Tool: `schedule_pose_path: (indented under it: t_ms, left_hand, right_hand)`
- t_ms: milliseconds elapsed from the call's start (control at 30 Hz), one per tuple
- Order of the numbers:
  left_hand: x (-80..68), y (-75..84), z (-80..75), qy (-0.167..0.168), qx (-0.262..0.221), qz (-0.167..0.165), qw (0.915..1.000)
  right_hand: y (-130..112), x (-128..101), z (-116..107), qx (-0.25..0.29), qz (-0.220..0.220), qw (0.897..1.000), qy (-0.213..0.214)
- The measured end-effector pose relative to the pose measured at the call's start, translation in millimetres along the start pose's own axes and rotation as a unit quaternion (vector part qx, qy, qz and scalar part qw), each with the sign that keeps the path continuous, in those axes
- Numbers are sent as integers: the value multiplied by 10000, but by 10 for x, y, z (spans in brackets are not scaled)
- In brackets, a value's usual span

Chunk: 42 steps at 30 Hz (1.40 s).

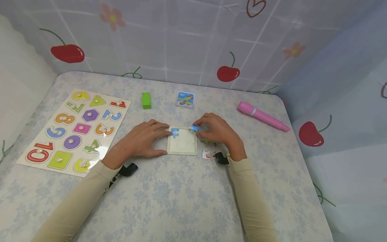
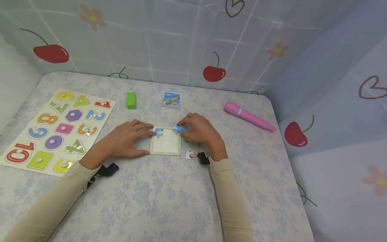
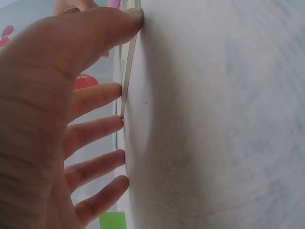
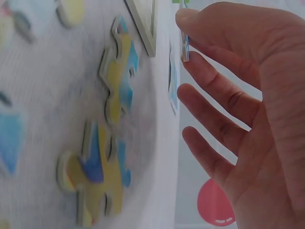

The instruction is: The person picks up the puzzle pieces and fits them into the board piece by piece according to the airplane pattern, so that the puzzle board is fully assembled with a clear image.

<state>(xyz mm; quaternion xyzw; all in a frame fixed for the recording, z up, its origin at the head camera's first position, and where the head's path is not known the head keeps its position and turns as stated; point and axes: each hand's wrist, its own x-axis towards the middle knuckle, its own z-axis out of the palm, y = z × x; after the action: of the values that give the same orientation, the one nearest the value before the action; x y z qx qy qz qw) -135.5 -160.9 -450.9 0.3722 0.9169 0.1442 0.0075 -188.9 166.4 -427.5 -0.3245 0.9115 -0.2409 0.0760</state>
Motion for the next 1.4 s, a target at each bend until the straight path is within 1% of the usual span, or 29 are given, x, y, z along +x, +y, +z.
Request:
schedule_pose_path:
  t_ms: [333, 600, 800, 1033, 1400]
  left_hand:
    - [4, 3, 2, -4, -6, -49, 10000]
    - [-2, 14, -9, -91, -33, -76, 9999]
    - [0, 12, -11, -34, -67, -21, 10000]
    - [-5, 7, -10, -51, -56, -36, 10000]
    - [-12, -2, 2, 34, -35, 18, 10000]
  right_hand:
    - [-122, 109, 74, -45, 26, 9997, -244]
    - [-186, 176, 169, -188, -122, 9989, -419]
    - [-215, 198, 199, -324, -113, 9986, -400]
    - [-251, 235, 249, -332, -233, 9983, -409]
    - [-290, 256, 308, -477, -116, 9980, -408]
